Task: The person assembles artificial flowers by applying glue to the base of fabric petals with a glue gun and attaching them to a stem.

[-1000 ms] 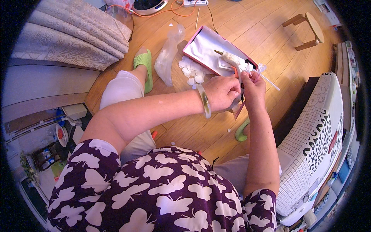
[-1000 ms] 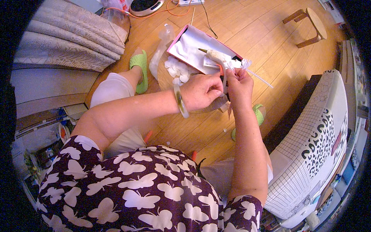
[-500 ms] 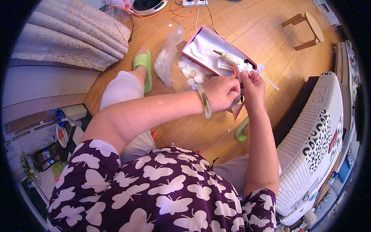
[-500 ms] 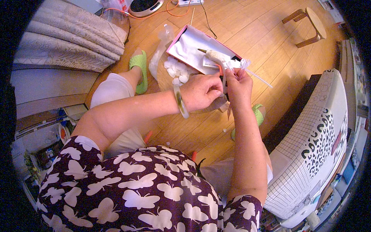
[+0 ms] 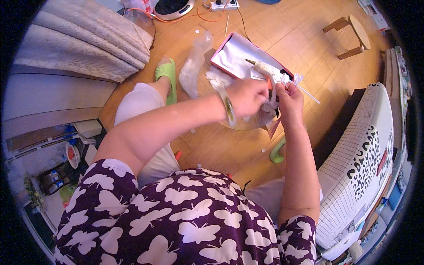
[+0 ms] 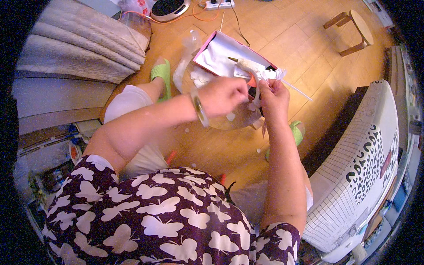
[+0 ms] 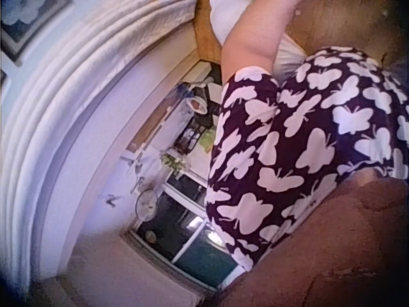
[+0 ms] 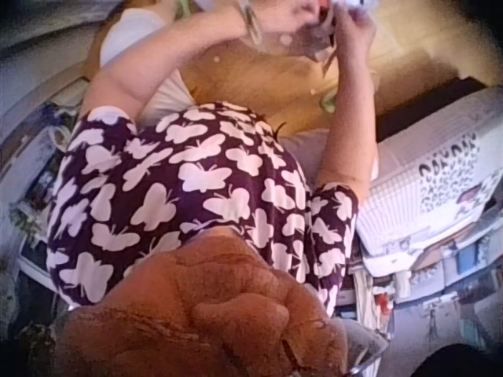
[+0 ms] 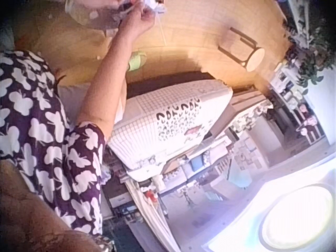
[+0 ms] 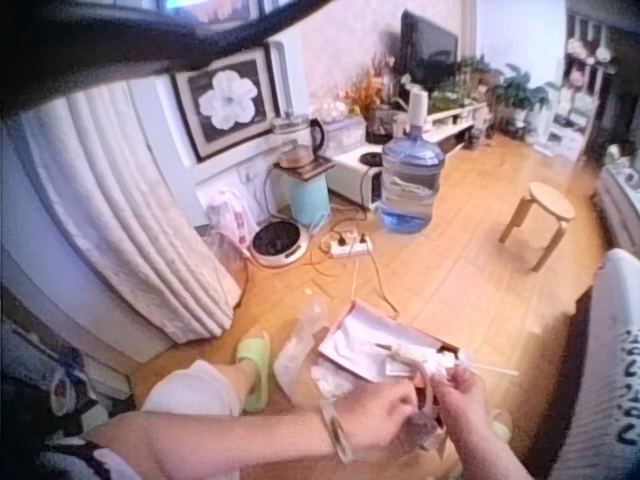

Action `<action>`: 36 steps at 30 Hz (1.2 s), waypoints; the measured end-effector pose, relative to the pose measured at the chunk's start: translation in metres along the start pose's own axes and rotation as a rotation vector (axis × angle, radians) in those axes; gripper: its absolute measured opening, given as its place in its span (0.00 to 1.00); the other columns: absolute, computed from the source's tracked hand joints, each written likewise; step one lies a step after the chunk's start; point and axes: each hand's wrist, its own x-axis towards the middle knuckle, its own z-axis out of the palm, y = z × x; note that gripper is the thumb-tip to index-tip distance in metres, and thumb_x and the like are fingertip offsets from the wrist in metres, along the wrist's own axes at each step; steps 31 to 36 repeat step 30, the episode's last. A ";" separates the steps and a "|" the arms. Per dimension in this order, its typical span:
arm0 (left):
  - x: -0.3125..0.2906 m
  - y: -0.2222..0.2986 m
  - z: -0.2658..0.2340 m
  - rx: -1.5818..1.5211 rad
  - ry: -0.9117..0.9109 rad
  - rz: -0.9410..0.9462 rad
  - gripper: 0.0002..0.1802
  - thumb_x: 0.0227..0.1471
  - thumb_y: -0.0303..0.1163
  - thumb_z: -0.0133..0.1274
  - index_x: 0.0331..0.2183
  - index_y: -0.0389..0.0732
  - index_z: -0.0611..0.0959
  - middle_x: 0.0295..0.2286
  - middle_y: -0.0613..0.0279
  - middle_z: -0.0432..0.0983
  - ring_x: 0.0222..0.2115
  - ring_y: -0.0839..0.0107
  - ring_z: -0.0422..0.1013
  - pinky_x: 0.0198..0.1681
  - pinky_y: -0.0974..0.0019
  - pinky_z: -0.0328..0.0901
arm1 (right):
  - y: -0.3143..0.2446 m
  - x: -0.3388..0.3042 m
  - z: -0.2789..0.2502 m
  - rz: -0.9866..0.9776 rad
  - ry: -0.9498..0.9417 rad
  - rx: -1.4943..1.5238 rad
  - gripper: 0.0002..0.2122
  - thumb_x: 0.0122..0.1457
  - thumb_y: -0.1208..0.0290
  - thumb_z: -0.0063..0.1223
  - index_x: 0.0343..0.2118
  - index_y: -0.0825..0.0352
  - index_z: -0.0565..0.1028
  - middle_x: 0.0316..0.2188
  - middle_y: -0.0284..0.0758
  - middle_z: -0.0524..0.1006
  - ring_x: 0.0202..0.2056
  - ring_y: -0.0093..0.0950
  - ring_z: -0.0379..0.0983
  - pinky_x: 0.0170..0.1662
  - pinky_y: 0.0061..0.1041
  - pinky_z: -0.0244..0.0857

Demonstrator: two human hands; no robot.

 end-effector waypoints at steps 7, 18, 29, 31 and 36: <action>0.032 -0.057 -0.079 -0.064 0.207 -0.419 0.04 0.44 0.25 0.50 0.26 0.35 0.77 0.20 0.64 0.72 0.19 0.79 0.69 0.20 0.77 0.65 | 0.005 0.001 -0.001 0.001 -0.024 0.074 0.06 0.52 0.71 0.48 0.28 0.68 0.72 0.21 0.27 0.71 0.21 0.15 0.64 0.25 0.14 0.58; 0.049 -0.067 -0.070 0.212 0.126 -0.291 0.09 0.41 0.23 0.48 0.29 0.33 0.78 0.24 0.56 0.75 0.21 0.73 0.73 0.25 0.71 0.67 | -0.005 -0.003 0.001 -0.027 -0.020 0.092 0.05 0.50 0.73 0.50 0.26 0.70 0.71 0.20 0.28 0.71 0.20 0.15 0.63 0.23 0.15 0.58; 0.059 -0.075 -0.066 0.263 0.106 -0.323 0.06 0.39 0.26 0.51 0.24 0.35 0.78 0.19 0.60 0.75 0.18 0.72 0.72 0.25 0.70 0.67 | 0.001 0.000 0.000 -0.010 -0.009 0.092 0.06 0.50 0.72 0.50 0.28 0.70 0.71 0.20 0.27 0.71 0.19 0.15 0.63 0.23 0.15 0.58; 0.060 -0.079 -0.064 0.245 0.114 -0.333 0.06 0.39 0.27 0.51 0.24 0.35 0.78 0.19 0.60 0.75 0.18 0.71 0.72 0.25 0.70 0.67 | 0.000 0.000 0.001 -0.013 -0.015 0.096 0.07 0.50 0.72 0.50 0.29 0.70 0.71 0.20 0.27 0.71 0.19 0.15 0.63 0.23 0.16 0.58; 0.060 -0.079 -0.064 0.245 0.114 -0.333 0.06 0.39 0.27 0.51 0.24 0.35 0.78 0.19 0.60 0.75 0.18 0.71 0.72 0.25 0.70 0.67 | 0.000 0.000 0.001 -0.013 -0.015 0.096 0.07 0.50 0.72 0.50 0.29 0.70 0.71 0.20 0.27 0.71 0.19 0.15 0.63 0.23 0.16 0.58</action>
